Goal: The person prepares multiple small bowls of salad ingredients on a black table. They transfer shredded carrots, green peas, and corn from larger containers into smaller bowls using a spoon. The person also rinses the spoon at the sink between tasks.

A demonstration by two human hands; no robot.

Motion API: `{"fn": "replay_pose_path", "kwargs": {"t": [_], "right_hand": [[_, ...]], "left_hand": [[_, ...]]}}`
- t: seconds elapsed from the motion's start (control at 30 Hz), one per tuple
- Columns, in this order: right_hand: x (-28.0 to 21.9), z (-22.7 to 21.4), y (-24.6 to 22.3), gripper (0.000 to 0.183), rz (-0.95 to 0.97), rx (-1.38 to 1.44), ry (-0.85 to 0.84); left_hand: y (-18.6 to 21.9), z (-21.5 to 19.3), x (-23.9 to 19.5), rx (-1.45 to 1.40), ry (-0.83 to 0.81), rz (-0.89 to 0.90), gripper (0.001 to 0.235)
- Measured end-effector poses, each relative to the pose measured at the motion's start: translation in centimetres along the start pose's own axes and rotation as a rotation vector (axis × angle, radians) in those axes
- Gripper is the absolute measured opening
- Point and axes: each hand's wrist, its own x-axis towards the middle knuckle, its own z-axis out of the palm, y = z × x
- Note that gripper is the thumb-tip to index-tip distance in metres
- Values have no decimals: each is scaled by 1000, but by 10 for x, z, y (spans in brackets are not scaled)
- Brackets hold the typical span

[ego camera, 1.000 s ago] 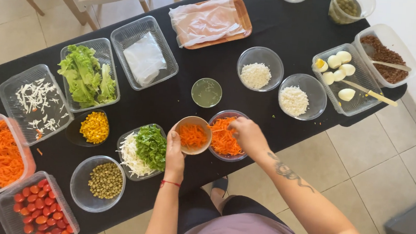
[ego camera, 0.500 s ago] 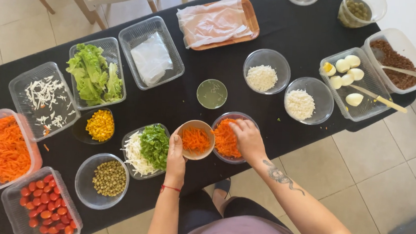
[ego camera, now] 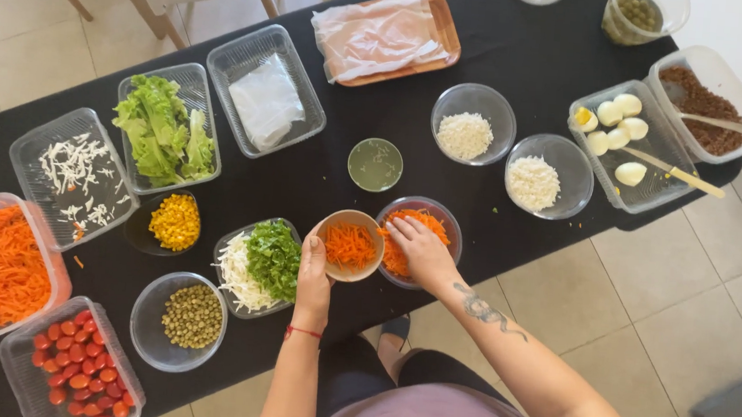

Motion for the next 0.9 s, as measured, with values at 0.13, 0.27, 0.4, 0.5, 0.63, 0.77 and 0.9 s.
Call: {"fn": "replay_pose_path", "kwargs": {"t": [0.13,0.27,0.4,0.5,0.63,0.77,0.9], "right_hand": [[-5,-9,-4,61,-33,10,4],[-30,-26,-18,31,-90,154,-162],[-40,-32,-8,13,-70,22,-217],[-47,0,20,13,-78,-189,-187],[-34,7,36,14,-100,-196,-198],[-27,-10,33,16,-67,-187,-124],[2,-16,34,4,16,-33,151]], "left_hand": [[9,1,0,13,-7,8,73],[6,-4,-4,6,6,8,70],[11,-2,-7,-9,28,8,67],[9,-3,-6,-15,25,8,67],[12,2,-5,-28,19,-9,71],[15,4,-12,-34,-2,-28,74],[16,0,-8,-41,1,-26,74]]}}
